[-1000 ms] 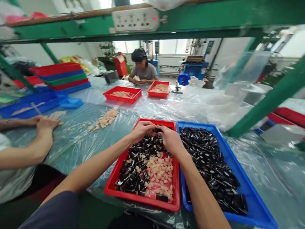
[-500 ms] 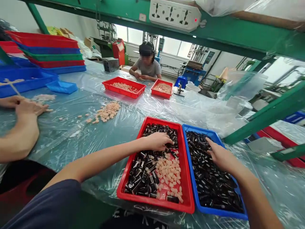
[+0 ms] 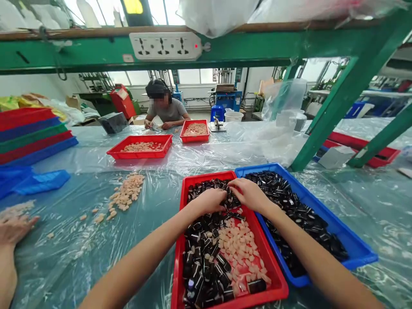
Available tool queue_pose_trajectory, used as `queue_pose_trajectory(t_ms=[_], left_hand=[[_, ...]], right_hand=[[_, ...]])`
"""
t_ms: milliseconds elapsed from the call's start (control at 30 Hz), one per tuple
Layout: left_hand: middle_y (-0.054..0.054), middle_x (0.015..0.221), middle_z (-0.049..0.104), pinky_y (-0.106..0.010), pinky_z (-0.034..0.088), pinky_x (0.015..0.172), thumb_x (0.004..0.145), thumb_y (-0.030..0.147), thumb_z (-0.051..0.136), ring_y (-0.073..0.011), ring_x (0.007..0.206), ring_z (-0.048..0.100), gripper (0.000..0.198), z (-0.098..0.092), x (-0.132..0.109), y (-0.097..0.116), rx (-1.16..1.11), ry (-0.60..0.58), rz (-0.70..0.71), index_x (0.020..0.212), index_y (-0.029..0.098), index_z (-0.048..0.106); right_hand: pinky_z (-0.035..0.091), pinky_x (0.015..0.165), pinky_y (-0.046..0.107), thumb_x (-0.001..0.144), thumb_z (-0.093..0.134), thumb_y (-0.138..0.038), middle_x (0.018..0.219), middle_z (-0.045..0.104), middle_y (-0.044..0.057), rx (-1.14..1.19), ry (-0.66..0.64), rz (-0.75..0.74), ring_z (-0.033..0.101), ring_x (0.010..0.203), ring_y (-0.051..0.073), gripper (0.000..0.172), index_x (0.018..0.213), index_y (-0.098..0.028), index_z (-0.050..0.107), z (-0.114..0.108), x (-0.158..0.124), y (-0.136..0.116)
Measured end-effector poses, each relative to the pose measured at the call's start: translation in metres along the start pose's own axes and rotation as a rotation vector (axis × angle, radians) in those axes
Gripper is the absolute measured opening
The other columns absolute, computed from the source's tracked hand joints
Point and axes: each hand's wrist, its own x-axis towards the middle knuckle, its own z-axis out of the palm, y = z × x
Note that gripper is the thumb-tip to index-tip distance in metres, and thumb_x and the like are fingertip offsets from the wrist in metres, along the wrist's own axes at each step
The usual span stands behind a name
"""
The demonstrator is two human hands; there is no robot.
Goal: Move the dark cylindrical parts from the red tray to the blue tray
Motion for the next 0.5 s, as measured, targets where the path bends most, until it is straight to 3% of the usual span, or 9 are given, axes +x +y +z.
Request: queue_pose_trajectory(t_ms=[200,300,400,500], left_hand=[[-0.008,0.092,0.07,-0.031,0.047,0.068,0.084,0.024,0.066,-0.0261,0.085,0.068,0.011,0.009,-0.019,-0.007,-0.081,0.032,-0.048,0.091,0.016,0.062],[-0.007,0.095,0.069,-0.031,0.047,0.071,0.089,0.028,0.058,-0.0233,0.085,0.065,0.012,0.011,-0.03,-0.005,-0.173,0.129,-0.093,0.093,0.018,0.062],[-0.004,0.087,0.069,-0.029,0.047,0.071,0.088,0.035,0.06,-0.0194,0.079,0.063,0.017,0.012,-0.037,-0.007,-0.494,0.3,-0.204,0.089,0.019,0.064],[-0.003,0.084,0.068,-0.027,0.05,0.069,0.082,0.039,0.066,-0.0177,0.077,0.063,0.022,0.012,-0.038,-0.006,-0.789,0.404,-0.286,0.085,0.017,0.065]], right_hand=[[0.047,0.085,0.033,0.093,0.051,-0.015,0.1,0.072,0.009,0.052,-0.101,-0.09,0.064,0.094,0.021,0.02,0.102,-0.014,0.069,0.004,-0.008,-0.003],[0.047,0.083,0.033,0.093,0.052,-0.017,0.099,0.072,0.01,0.044,-0.183,-0.074,0.065,0.092,0.021,0.02,0.102,-0.013,0.069,0.005,-0.006,-0.013],[0.046,0.084,0.035,0.094,0.052,-0.02,0.1,0.072,0.013,0.055,-0.247,-0.101,0.065,0.094,0.023,0.022,0.106,-0.011,0.068,0.01,-0.007,-0.021],[0.045,0.086,0.036,0.093,0.055,-0.023,0.103,0.071,0.014,0.112,-0.181,-0.073,0.063,0.097,0.025,0.024,0.111,-0.01,0.066,0.012,-0.01,-0.026]])
